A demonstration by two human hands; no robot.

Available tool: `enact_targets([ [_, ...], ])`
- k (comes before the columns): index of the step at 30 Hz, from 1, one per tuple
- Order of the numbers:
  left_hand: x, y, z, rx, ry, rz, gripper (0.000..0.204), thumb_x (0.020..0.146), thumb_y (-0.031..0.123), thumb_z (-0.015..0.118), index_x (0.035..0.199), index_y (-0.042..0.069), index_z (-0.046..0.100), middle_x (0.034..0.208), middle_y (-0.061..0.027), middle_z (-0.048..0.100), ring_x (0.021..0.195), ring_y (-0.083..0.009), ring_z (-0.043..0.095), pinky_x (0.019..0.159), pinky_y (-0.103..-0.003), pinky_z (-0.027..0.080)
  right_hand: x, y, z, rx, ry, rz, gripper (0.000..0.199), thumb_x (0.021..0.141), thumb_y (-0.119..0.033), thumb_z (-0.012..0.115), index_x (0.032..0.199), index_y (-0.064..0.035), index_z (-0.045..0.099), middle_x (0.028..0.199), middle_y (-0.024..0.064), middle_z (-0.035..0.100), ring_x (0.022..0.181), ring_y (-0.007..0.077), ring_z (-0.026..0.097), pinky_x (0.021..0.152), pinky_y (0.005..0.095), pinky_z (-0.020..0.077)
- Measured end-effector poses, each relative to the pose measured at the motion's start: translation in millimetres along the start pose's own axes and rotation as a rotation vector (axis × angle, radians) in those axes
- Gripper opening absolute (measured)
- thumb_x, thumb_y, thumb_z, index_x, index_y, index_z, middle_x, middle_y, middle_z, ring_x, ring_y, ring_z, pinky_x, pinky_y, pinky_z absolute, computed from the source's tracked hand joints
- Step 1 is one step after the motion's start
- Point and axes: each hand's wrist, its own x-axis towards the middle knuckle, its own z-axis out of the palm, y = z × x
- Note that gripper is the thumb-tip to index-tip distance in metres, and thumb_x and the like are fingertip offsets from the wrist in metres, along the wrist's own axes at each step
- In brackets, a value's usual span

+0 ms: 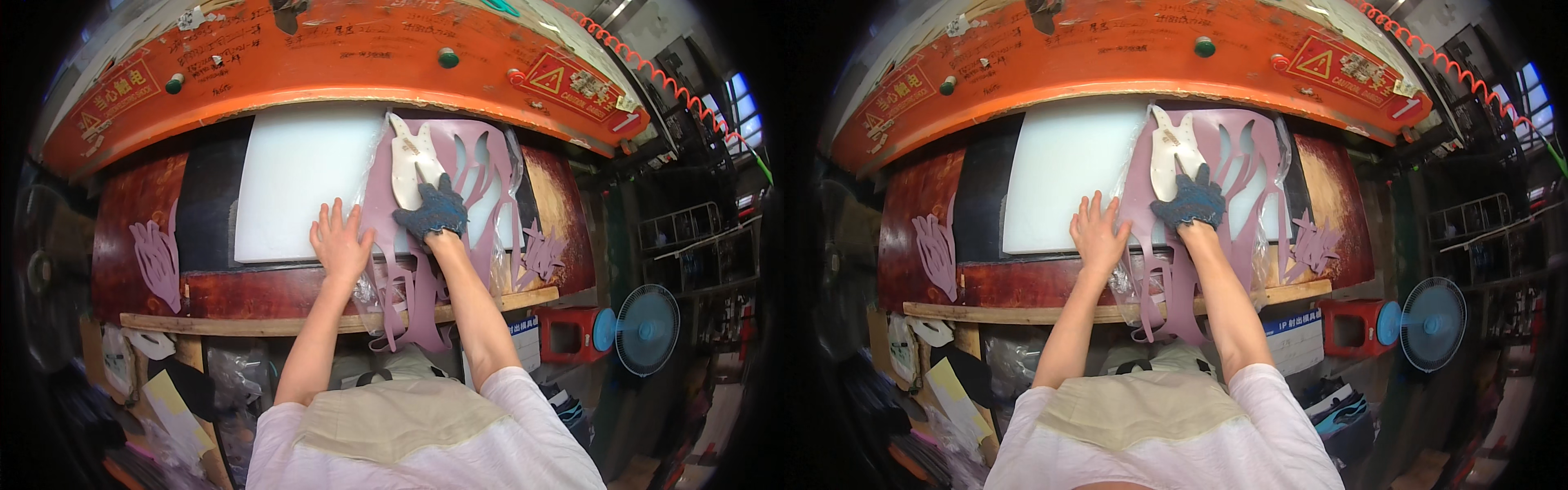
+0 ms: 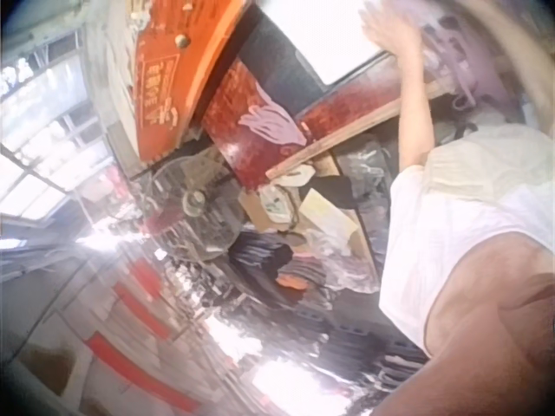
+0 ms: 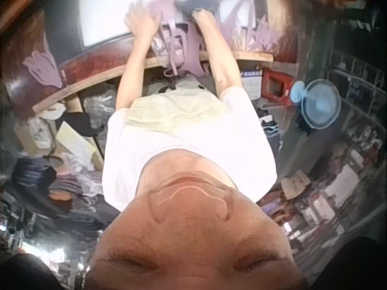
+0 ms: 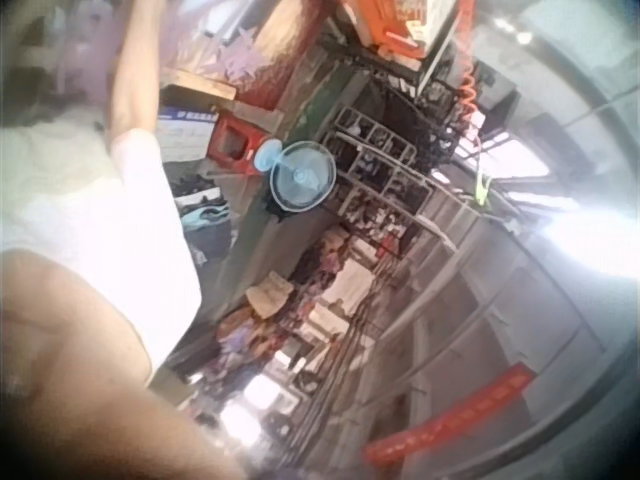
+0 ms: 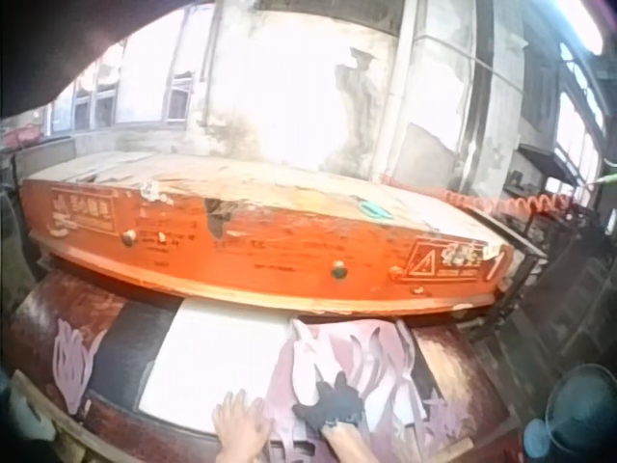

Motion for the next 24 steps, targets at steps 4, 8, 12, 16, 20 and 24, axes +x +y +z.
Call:
enact_targets([
  [4, 9, -18, -6, -0.078, 0.026, 0.005, 0.057, 0.075, 0.042, 0.072, 0.122, 0.010, 0.063, 0.137, -0.0090, 0.050, 0.132, -0.0300, 0.037, 0.106, -0.047, 0.024, -3, 33, -5, 0.201, -0.006, -0.122, 0.073, 0.072, -0.055, 0.069, 0.130, -0.0127, 0.057, 0.147, 0.0242, 0.037, 0.131, 0.0396, 0.042, 0.106, 0.0422, 0.0380],
  [8, 20, -34, -9, -0.061, 0.072, 0.095, 0.056, 0.073, 0.044, 0.075, 0.116, 0.010, 0.066, 0.133, -0.0078, 0.053, 0.128, -0.0288, 0.040, 0.104, -0.047, 0.026, -35, 88, -11, 0.237, 0.230, -0.309, 0.049, 0.080, -0.028, 0.066, 0.123, -0.0066, 0.059, 0.124, 0.0196, 0.058, 0.107, 0.0348, 0.059, 0.091, 0.0415, 0.0478],
  [12, 19, -36, -7, -0.037, 0.082, 0.118, 0.052, 0.076, 0.042, 0.072, 0.117, 0.010, 0.066, 0.133, -0.0066, 0.054, 0.128, -0.0287, 0.042, 0.104, -0.046, 0.027, -48, 118, 0, 0.038, 0.209, -0.348, 0.036, 0.074, -0.019, 0.065, 0.108, -0.0075, 0.068, 0.108, 0.0169, 0.066, 0.100, 0.0350, 0.061, 0.087, 0.0427, 0.0490],
  [16, 20, -40, -4, -0.054, 0.084, 0.117, 0.045, 0.080, 0.037, 0.070, 0.116, 0.010, 0.066, 0.133, -0.0066, 0.054, 0.130, -0.0290, 0.041, 0.106, -0.047, 0.025, -44, 127, 7, 0.106, 0.308, -0.327, 0.029, 0.073, -0.017, 0.065, 0.100, -0.0074, 0.071, 0.102, 0.0159, 0.068, 0.097, 0.0347, 0.061, 0.086, 0.0444, 0.0486],
  [20, 27, -58, -14, -0.538, 0.075, -0.117, 0.031, 0.087, 0.018, 0.064, 0.116, 0.005, 0.065, 0.126, -0.0128, 0.058, 0.117, -0.0294, 0.054, 0.097, -0.043, 0.042, -47, 124, -3, 0.182, 0.296, -0.354, 0.033, 0.075, -0.019, 0.068, 0.105, -0.0062, 0.069, 0.106, 0.0166, 0.067, 0.101, 0.0350, 0.061, 0.089, 0.0446, 0.0481],
  [24, -8, -74, -41, -0.569, 0.311, -0.119, 0.023, 0.089, 0.007, 0.061, 0.111, 0.002, 0.065, 0.113, -0.0126, 0.064, 0.109, -0.0261, 0.058, 0.093, -0.036, 0.045, -59, 100, -12, 0.319, 0.399, -0.341, 0.041, 0.077, -0.026, 0.070, 0.111, -0.0038, 0.066, 0.112, 0.0191, 0.065, 0.108, 0.0351, 0.060, 0.092, 0.0449, 0.0472],
])
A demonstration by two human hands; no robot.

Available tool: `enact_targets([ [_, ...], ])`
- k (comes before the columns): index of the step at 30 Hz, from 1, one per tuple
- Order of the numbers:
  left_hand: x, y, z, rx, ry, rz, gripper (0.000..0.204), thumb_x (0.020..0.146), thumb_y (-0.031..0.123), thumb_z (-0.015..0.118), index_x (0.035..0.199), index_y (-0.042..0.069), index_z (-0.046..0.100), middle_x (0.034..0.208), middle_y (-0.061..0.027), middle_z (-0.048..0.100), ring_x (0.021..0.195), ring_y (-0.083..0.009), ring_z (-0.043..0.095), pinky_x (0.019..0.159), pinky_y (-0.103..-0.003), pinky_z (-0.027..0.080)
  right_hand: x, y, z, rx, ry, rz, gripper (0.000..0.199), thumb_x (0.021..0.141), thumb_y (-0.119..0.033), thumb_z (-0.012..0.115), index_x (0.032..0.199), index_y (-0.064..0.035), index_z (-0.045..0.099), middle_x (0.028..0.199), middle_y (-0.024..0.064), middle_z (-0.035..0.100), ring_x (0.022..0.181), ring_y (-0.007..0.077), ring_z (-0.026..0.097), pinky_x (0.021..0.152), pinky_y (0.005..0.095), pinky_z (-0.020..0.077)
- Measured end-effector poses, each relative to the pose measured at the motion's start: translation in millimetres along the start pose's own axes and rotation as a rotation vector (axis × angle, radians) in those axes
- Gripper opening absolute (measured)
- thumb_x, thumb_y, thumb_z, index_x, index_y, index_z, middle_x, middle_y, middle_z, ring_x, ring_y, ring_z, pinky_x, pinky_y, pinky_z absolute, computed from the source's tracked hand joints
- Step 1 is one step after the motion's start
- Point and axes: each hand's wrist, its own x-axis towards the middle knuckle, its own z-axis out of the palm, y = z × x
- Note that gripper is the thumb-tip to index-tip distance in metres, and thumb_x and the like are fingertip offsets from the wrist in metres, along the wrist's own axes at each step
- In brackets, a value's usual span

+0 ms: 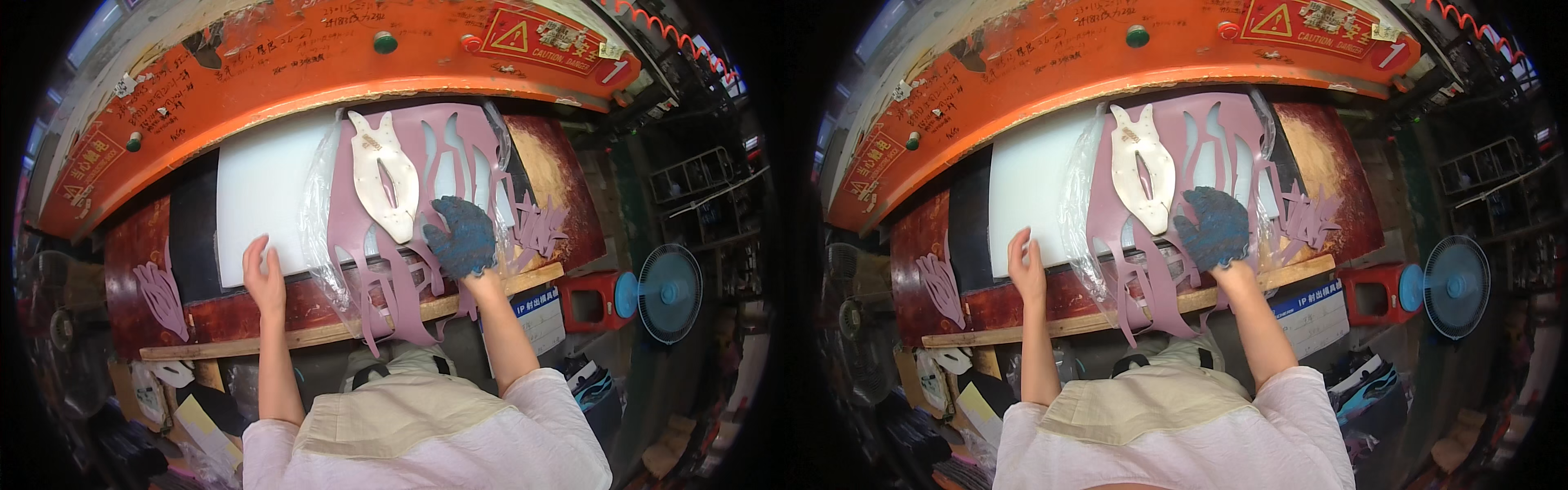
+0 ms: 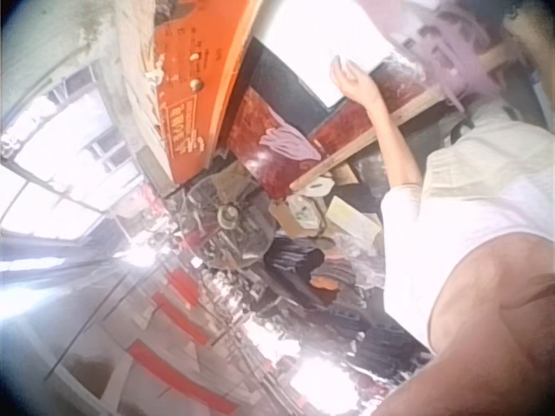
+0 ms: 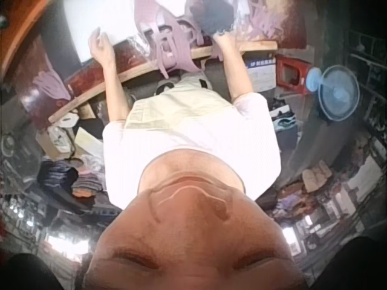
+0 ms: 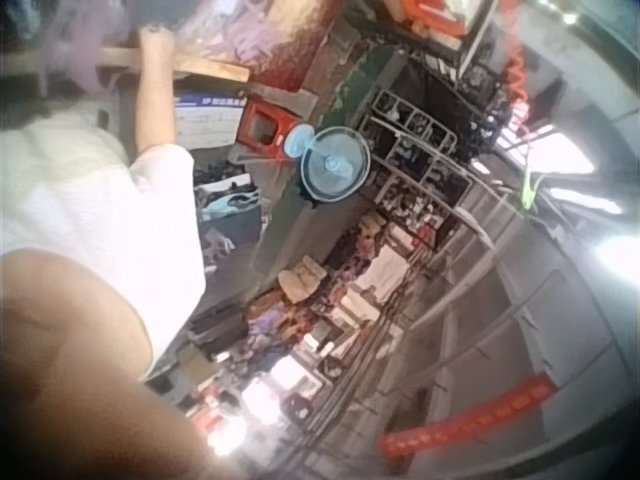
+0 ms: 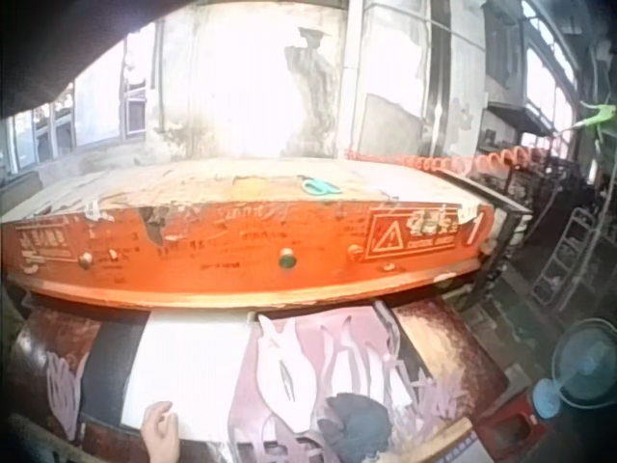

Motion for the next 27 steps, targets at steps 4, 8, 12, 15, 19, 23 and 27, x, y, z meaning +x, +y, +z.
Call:
enact_targets([
  [4, -64, 16, -37, 0.193, -0.165, 0.199, 0.018, 0.079, 0.011, 0.069, 0.096, 0.005, 0.067, 0.100, -0.0106, 0.066, 0.096, -0.0286, 0.060, 0.084, -0.038, 0.045, 1, -32, 21, -0.006, 0.026, -0.040, 0.044, 0.074, -0.031, 0.072, 0.108, -0.0038, 0.066, 0.112, 0.0223, 0.063, 0.100, 0.0375, 0.060, 0.087, 0.0482, 0.0467],
  [8, -113, 27, -43, 0.286, -0.410, 0.414, 0.019, 0.072, 0.022, 0.076, 0.087, 0.012, 0.069, 0.087, -0.0032, 0.066, 0.085, -0.0228, 0.060, 0.077, -0.034, 0.041, 10, -50, 63, -0.316, 0.009, -0.015, 0.054, 0.075, -0.038, 0.071, 0.118, -0.0075, 0.062, 0.129, 0.0255, 0.052, 0.106, 0.0393, 0.055, 0.087, 0.0519, 0.0436],
  [12, -116, 24, -33, 0.321, -0.337, 0.354, 0.018, 0.070, 0.024, 0.079, 0.081, 0.014, 0.069, 0.083, 0.0012, 0.065, 0.078, -0.0187, 0.059, 0.068, -0.033, 0.039, 12, -44, 79, -0.389, 0.018, -0.028, 0.057, 0.078, -0.043, 0.067, 0.125, -0.0110, 0.058, 0.135, 0.0249, 0.047, 0.112, 0.0393, 0.052, 0.090, 0.0533, 0.0405],
  [15, -112, 22, -28, 0.294, -0.277, 0.392, 0.014, 0.069, 0.022, 0.079, 0.076, 0.015, 0.069, 0.078, 0.0042, 0.064, 0.072, -0.0167, 0.057, 0.063, -0.032, 0.038, 20, -37, 81, -0.407, -0.025, -0.011, 0.059, 0.079, -0.043, 0.066, 0.127, -0.0093, 0.058, 0.138, 0.0259, 0.045, 0.114, 0.0412, 0.052, 0.092, 0.0523, 0.0415],
  [19, -105, 18, -25, 0.260, -0.226, 0.404, 0.017, 0.069, 0.029, 0.079, 0.074, 0.017, 0.068, 0.076, 0.0049, 0.064, 0.070, -0.0166, 0.057, 0.062, -0.032, 0.039, 52, -32, 93, -0.421, -0.026, 0.017, 0.059, 0.080, -0.044, 0.064, 0.129, -0.0111, 0.057, 0.139, 0.0248, 0.044, 0.114, 0.0421, 0.053, 0.094, 0.0524, 0.0413],
  [23, -81, 11, -12, 0.288, -0.240, 0.410, 0.019, 0.069, 0.031, 0.078, 0.073, 0.016, 0.068, 0.075, 0.0034, 0.063, 0.071, -0.0179, 0.058, 0.062, -0.032, 0.039, 98, -21, 112, -0.403, -0.079, 0.106, 0.062, 0.081, -0.046, 0.063, 0.132, -0.0116, 0.054, 0.141, 0.0253, 0.042, 0.119, 0.0415, 0.051, 0.097, 0.0513, 0.0404],
  [27, -46, 1, 10, 0.277, -0.228, 0.421, 0.021, 0.068, 0.034, 0.078, 0.074, 0.016, 0.068, 0.076, 0.0020, 0.063, 0.072, -0.0189, 0.058, 0.062, -0.032, 0.041, 146, -8, 126, -0.305, -0.094, 0.147, 0.066, 0.082, -0.050, 0.061, 0.133, -0.0094, 0.052, 0.145, 0.0251, 0.038, 0.125, 0.0423, 0.046, 0.103, 0.0498, 0.0369],
])
